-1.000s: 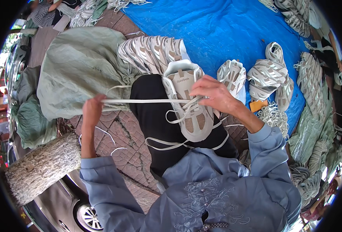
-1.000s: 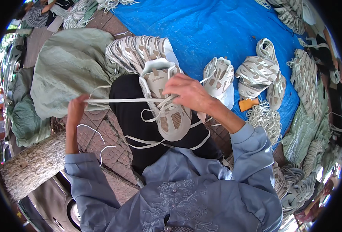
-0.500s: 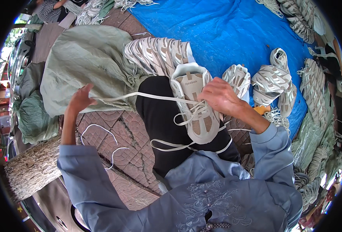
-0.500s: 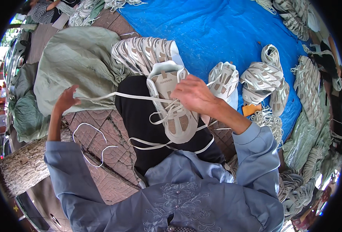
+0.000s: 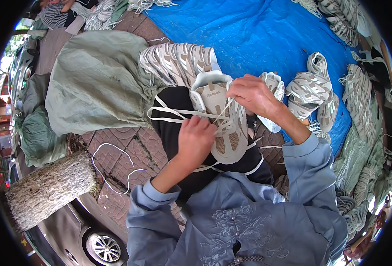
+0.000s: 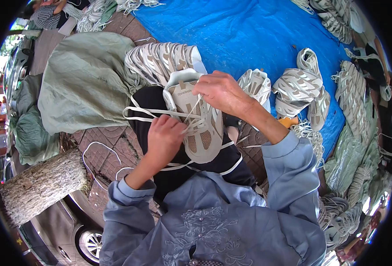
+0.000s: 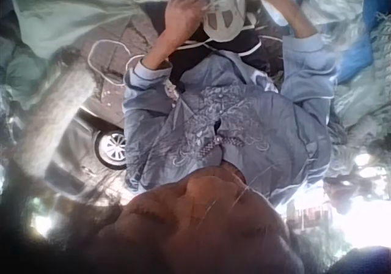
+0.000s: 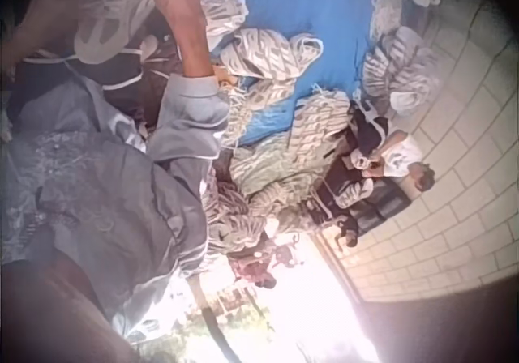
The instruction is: The person sits on the ground and laces a white sneaker by hand. They thread the laces through the eyelets, pull them tight, and adjust the fit repeatedly. The task is performed on a single shoe while surrounded by other footwear and materials.
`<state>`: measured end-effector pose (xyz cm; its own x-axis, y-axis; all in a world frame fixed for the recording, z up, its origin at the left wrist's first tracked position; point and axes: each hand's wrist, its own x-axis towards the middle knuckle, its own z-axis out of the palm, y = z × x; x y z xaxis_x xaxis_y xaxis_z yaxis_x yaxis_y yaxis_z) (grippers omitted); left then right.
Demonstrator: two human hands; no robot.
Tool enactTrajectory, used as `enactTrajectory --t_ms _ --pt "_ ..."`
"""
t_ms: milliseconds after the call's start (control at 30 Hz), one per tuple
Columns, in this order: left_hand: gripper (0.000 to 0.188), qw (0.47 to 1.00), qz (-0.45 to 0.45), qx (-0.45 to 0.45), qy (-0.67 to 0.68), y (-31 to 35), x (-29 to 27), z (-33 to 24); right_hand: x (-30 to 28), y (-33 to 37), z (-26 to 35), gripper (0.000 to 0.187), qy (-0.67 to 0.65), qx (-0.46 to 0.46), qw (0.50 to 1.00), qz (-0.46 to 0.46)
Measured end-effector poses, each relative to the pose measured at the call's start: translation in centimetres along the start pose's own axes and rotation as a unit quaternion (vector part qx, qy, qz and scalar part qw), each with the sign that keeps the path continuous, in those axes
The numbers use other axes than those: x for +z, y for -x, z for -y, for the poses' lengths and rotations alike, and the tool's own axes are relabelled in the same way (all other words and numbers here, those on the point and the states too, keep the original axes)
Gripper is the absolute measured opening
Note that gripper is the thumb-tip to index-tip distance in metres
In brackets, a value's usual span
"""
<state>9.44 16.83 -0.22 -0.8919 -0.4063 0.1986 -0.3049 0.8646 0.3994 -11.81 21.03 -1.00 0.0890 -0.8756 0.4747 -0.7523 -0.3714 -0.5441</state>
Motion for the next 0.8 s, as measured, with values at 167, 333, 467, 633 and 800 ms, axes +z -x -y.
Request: enactTrajectory --t_ms 167,333,467,633,800 --pt "0.011 0.889 0.244 -0.157 0.354 -1.0 -3.4 3.3 -0.5 -0.3 -0.1 0.018 -0.236 0.209 0.948 0.046" --pt "0.011 0.871 0.256 -0.106 0.405 -2.1 -3.9 4.1 -0.4 -0.7 -0.3 0.023 -0.473 0.354 0.805 0.045" --pt "0.013 0.988 0.018 0.136 -0.071 -1.2 -2.6 3.3 0.0 -0.5 -0.6 0.018 -0.511 0.379 0.771 0.027" --pt "0.018 0.971 -0.134 0.051 -0.192 -0.7 -0.5 3.3 -0.2 0.4 -1.1 0.016 -0.516 0.363 0.776 -0.002" --pt "0.019 0.966 -0.185 0.035 -0.175 0.0 1.3 2.9 -1.1 1.6 -1.9 0.016 -0.578 0.365 0.728 -0.056"
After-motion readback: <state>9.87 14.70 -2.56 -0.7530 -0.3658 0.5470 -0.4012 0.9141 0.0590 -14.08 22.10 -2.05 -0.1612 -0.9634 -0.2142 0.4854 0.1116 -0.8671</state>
